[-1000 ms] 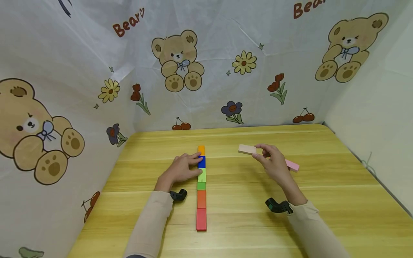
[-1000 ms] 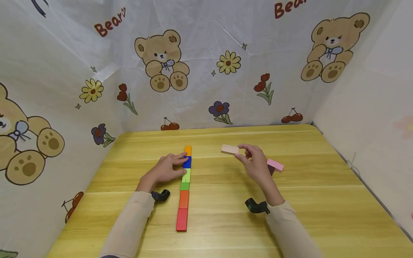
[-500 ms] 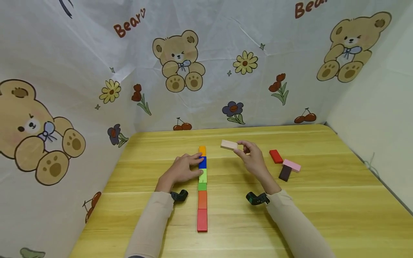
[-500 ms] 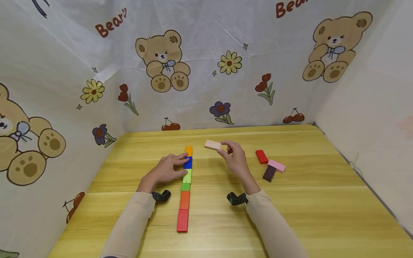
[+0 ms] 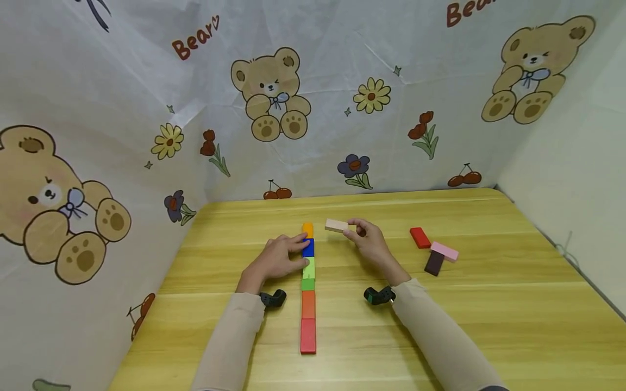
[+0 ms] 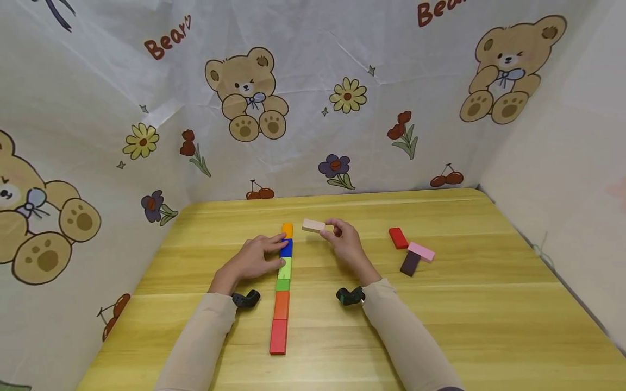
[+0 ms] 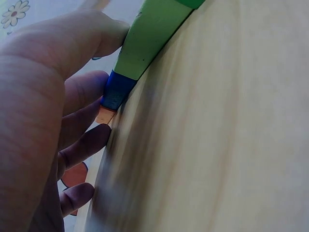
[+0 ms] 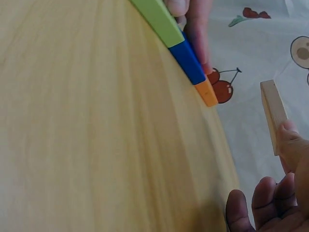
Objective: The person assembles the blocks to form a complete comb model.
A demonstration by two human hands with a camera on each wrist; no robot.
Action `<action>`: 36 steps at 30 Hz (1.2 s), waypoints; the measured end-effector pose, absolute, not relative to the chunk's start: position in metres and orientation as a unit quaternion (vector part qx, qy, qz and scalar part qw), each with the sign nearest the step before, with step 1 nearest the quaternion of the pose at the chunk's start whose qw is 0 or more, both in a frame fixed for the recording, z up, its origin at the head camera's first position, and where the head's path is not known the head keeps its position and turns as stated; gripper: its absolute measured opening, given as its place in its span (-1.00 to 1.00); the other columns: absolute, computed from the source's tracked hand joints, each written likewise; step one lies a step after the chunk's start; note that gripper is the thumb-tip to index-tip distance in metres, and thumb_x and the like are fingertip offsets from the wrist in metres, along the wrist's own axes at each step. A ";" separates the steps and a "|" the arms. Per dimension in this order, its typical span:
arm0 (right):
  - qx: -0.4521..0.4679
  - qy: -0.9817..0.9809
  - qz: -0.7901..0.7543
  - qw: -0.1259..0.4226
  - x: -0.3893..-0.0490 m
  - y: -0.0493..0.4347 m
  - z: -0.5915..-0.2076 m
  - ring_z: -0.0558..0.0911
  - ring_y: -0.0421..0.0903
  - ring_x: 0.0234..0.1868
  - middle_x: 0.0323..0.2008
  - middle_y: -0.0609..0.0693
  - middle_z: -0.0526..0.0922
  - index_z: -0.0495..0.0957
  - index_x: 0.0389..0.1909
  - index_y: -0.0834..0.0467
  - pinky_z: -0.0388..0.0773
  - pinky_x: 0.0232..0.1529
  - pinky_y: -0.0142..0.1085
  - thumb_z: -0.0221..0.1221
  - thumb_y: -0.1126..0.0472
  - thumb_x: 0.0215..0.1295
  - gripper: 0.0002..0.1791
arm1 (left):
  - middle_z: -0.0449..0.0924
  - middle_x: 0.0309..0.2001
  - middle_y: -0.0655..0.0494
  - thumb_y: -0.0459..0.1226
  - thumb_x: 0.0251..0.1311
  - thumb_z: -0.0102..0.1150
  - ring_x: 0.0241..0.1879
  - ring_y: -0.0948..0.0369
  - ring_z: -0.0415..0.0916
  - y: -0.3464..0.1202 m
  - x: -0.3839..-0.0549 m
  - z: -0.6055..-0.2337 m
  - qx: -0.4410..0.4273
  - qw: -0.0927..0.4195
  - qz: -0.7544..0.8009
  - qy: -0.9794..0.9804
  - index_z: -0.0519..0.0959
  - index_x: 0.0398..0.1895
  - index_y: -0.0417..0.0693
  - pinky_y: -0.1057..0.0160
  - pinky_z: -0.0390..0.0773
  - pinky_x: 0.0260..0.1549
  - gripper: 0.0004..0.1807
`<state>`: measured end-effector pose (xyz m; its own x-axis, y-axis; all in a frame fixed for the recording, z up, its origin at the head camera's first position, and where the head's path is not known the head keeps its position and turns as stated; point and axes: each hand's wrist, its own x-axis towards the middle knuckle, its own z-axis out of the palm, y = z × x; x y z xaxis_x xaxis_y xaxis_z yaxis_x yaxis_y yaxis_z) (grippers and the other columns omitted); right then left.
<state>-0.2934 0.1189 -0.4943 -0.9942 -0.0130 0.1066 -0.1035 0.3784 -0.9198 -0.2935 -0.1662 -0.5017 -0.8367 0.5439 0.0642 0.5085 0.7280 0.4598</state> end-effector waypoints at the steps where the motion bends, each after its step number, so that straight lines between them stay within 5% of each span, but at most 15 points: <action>1: 0.036 -0.830 0.556 0.039 -0.295 0.118 -0.497 0.32 -0.09 -0.30 -0.30 0.00 0.32 0.59 0.12 0.14 0.30 -0.41 -0.41 0.24 0.10 0.39 -0.65 | 0.19 0.54 0.36 0.15 0.29 0.19 0.25 0.24 0.33 -0.166 -0.293 -0.502 0.282 0.036 0.237 0.929 0.38 0.44 0.25 0.14 0.20 0.03 -0.33; 9: 0.049 -0.847 0.528 0.039 -0.304 0.110 -0.510 0.33 -0.05 -0.23 -0.29 0.02 0.36 0.59 0.12 0.14 0.29 -0.20 -0.23 0.23 0.08 0.41 -0.65 | 0.19 0.53 0.41 0.18 0.26 0.20 0.20 0.29 0.32 -0.166 -0.292 -0.505 0.276 0.042 0.232 0.932 0.38 0.43 0.29 0.18 0.21 0.00 -0.32; 36: 0.041 -0.917 0.395 0.035 -0.336 0.100 -0.509 0.47 -0.01 -0.21 -0.23 0.04 0.56 0.63 0.16 -0.01 0.33 -0.12 -0.18 0.26 -0.06 0.37 -0.60 | 0.17 0.54 0.40 0.18 0.28 0.18 0.29 0.25 0.30 -0.166 -0.293 -0.503 0.276 0.042 0.225 0.933 0.36 0.45 0.29 0.12 0.22 0.12 -0.32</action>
